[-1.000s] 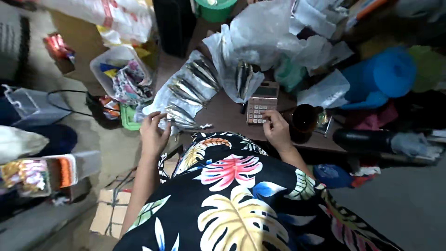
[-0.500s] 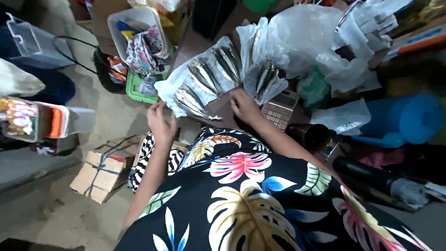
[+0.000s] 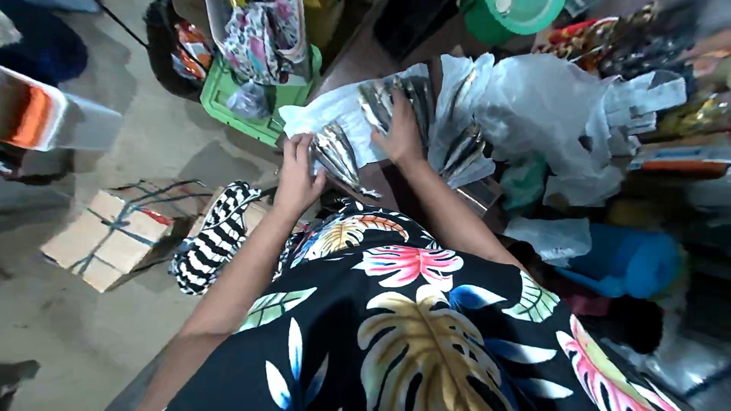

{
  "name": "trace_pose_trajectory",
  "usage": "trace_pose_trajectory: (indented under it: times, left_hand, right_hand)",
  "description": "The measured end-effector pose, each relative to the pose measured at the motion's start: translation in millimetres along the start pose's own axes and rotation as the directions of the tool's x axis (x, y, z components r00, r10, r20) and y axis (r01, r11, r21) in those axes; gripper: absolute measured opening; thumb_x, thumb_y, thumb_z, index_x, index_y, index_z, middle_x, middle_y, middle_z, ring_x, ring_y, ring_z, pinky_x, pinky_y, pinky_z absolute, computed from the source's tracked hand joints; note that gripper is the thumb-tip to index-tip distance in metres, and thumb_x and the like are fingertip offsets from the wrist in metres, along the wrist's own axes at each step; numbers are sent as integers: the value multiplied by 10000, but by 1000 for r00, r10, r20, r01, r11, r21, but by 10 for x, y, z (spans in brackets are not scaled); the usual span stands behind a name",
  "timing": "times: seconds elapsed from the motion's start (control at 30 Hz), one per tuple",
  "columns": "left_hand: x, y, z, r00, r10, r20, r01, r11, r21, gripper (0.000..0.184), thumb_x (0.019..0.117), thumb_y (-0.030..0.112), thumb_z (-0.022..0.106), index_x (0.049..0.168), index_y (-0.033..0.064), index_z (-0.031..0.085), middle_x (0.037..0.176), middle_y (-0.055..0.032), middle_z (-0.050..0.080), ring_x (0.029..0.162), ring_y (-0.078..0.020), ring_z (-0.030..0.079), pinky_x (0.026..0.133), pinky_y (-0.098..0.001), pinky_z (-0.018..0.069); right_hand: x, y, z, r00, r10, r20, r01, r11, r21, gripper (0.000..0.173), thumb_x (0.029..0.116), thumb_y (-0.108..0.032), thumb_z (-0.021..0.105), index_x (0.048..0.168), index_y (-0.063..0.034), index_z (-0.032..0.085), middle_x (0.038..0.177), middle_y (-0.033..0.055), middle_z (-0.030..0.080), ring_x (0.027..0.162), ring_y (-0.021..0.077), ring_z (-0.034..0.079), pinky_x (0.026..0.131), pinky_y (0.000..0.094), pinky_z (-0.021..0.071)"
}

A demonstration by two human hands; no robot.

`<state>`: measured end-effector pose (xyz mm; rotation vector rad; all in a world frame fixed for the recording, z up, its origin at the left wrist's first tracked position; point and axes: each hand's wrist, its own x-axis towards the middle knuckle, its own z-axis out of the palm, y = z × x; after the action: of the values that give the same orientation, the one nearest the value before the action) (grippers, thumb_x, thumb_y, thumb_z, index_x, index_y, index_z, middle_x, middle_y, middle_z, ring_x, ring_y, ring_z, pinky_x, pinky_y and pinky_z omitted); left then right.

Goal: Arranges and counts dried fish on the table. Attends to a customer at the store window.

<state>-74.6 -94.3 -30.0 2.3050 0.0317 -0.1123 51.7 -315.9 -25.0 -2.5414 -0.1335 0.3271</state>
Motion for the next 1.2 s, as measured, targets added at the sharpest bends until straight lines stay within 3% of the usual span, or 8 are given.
trace_pose_trajectory:
  times: [0.13,0.27,0.43,0.57,0.63,0.83,1.0,1.2]
  left_hand:
    - [26,8,-8,999,-40,2,41,998,-53,693,893,70,697,1499,-69,390,1508,-320,405,1329,-437,513,1090,-515,472]
    - [23,-23,-62,998,-53,26,55,996,-73,611,917,39,650,1478,-59,427,1504,-315,409,1306,-437,529,1061,-524,489]
    - [42,-118,-59,999,-21,37,21,1000,-6,497,918,-31,569,1412,-35,518,1509,-288,428,1330,-443,513,1080,-539,472]
    - [33,-124,-46,995,-83,53,76,989,125,659,964,15,489,1591,21,288,1488,-276,491,1421,-451,429,1200,-642,223]
    - [38,-125,-40,995,-94,34,87,982,167,641,997,62,503,1601,44,287,1492,-230,514,1451,-443,391,1209,-669,155]
    - [38,-128,-25,996,-88,-13,88,953,288,677,979,134,605,1588,44,324,1504,-193,523,1479,-456,346,1184,-741,52]
    - [46,-134,-19,996,-79,-34,86,954,286,670,977,132,608,1582,40,335,1491,-190,537,1477,-444,359,1177,-751,57]
    - [85,-117,-25,996,-91,-26,94,956,276,710,946,116,646,1581,32,338,1483,-205,541,1471,-452,366,1173,-757,67]
  right_hand:
    - [55,17,-91,999,36,-21,-35,998,55,882,797,-214,838,1528,4,395,1465,231,528,1350,335,540,1121,453,467]
    - [21,111,-8,992,-80,-98,77,996,-42,808,807,-192,800,1483,60,437,1418,275,546,1327,385,543,1109,476,464]
    - [-153,-43,78,970,-206,-128,166,949,-268,652,874,-316,742,1416,-3,561,1429,246,562,1331,435,526,1059,573,461]
    - [-399,-283,338,914,-405,9,395,889,-230,845,850,-576,717,1447,-6,534,1468,227,546,1304,416,560,1047,564,476]
    - [-455,-311,517,883,-468,42,464,853,-237,929,790,-630,741,1494,-72,502,1537,207,482,1301,394,564,982,552,501]
    - [-415,-240,531,938,-348,7,346,930,-128,867,773,-283,805,1510,-5,445,1538,270,445,1271,437,574,958,533,538]
    - [-391,-125,375,985,-147,-86,139,986,-91,831,833,-207,785,1519,42,386,1488,247,502,1292,414,561,1036,506,511]
    - [-397,-93,372,978,-159,-135,144,983,-115,828,828,-188,792,1510,53,389,1471,251,516,1281,413,564,1053,507,490]
